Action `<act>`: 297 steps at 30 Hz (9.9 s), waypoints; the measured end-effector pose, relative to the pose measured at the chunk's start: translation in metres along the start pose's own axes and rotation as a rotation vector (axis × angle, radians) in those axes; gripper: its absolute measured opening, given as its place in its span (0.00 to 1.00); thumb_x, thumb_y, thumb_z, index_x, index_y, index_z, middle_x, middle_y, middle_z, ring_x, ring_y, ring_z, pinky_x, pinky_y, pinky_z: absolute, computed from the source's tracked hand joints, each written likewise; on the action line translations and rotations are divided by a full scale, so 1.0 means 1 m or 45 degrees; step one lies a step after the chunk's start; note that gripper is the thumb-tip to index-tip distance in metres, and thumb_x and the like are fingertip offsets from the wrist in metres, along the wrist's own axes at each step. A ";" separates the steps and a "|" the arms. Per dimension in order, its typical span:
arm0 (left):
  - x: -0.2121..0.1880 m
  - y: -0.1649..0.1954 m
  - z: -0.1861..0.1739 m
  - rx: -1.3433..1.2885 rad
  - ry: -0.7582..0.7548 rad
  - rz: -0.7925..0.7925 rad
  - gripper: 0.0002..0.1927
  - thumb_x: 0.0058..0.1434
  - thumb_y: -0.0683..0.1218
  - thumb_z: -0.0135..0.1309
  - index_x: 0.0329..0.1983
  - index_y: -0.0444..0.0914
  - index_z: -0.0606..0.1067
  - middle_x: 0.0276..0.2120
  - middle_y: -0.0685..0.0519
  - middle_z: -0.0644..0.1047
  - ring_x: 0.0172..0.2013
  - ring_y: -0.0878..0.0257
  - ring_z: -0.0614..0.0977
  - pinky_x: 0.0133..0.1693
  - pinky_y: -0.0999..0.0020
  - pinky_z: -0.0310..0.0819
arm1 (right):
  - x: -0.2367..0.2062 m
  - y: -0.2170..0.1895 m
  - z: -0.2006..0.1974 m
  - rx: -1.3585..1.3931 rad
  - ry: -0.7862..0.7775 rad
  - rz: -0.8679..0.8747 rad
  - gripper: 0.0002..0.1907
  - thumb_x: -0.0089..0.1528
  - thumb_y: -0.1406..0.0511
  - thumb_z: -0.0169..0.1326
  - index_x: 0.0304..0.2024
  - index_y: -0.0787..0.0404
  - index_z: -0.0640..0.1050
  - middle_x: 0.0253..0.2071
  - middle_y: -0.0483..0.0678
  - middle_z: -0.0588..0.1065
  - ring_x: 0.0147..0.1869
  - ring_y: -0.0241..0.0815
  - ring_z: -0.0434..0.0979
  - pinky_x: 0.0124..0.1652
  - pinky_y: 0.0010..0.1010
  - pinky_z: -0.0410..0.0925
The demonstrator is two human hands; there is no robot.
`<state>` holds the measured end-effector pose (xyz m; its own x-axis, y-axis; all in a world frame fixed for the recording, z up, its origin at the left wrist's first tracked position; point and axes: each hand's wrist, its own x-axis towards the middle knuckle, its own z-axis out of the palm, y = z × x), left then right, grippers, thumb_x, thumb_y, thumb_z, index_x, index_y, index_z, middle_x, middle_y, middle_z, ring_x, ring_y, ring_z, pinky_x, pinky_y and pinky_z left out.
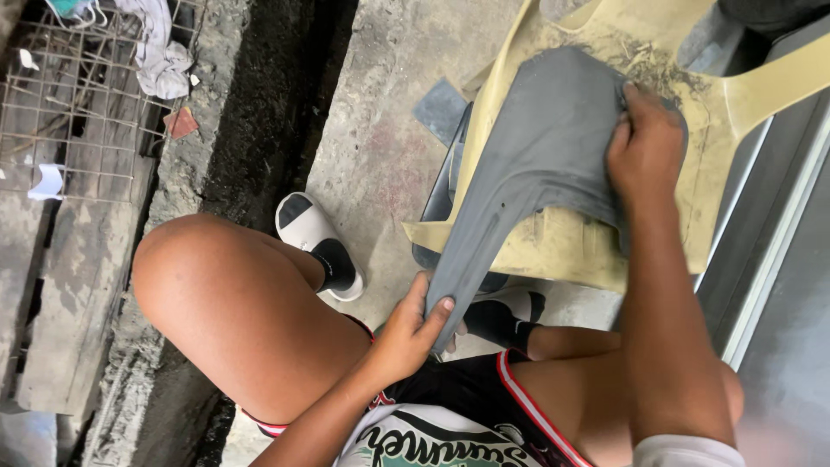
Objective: The person sits on the ground with a gray plastic automotive trim piece across their lap and sands its surface and edges using a sanding block and small sandpaper pieces, turning the part over and repositioning it to sand different areas.
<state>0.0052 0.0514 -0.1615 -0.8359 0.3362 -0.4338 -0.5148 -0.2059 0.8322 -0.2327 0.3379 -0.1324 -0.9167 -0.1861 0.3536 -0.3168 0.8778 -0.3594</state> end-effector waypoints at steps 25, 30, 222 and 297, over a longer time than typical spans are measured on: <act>0.002 0.011 -0.002 0.093 0.075 -0.088 0.17 0.70 0.48 0.44 0.59 0.36 0.65 0.30 0.50 0.82 0.26 0.65 0.82 0.31 0.69 0.78 | -0.089 -0.070 0.003 -0.089 -0.045 0.040 0.26 0.57 0.79 0.48 0.57 0.62 0.79 0.61 0.59 0.77 0.64 0.58 0.76 0.63 0.44 0.68; 0.002 0.005 0.007 -0.110 0.067 -0.019 0.17 0.72 0.48 0.44 0.59 0.34 0.66 0.31 0.49 0.81 0.25 0.65 0.80 0.30 0.69 0.78 | -0.118 -0.081 0.013 0.080 -0.194 -0.222 0.24 0.56 0.77 0.52 0.55 0.63 0.78 0.60 0.55 0.76 0.67 0.57 0.75 0.65 0.45 0.66; 0.109 0.090 -0.031 0.964 -0.241 0.065 0.29 0.59 0.39 0.61 0.63 0.32 0.68 0.34 0.39 0.82 0.37 0.48 0.87 0.39 0.57 0.78 | -0.078 -0.055 0.024 0.373 -0.429 -0.173 0.40 0.65 0.56 0.70 0.70 0.68 0.67 0.54 0.55 0.76 0.55 0.50 0.74 0.62 0.40 0.60; 0.105 0.125 -0.010 1.757 -0.302 0.448 0.43 0.49 0.42 0.65 0.71 0.40 0.64 0.68 0.36 0.57 0.53 0.40 0.72 0.54 0.52 0.70 | -0.083 -0.035 -0.036 -0.168 -0.288 -0.157 0.22 0.56 0.78 0.58 0.52 0.58 0.80 0.51 0.48 0.77 0.55 0.50 0.76 0.55 0.39 0.64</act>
<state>-0.1491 0.0518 -0.1067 -0.7568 0.6261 -0.1877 0.4133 0.6809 0.6046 -0.1368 0.3382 -0.1178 -0.9088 -0.3760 0.1807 -0.4087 0.8895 -0.2046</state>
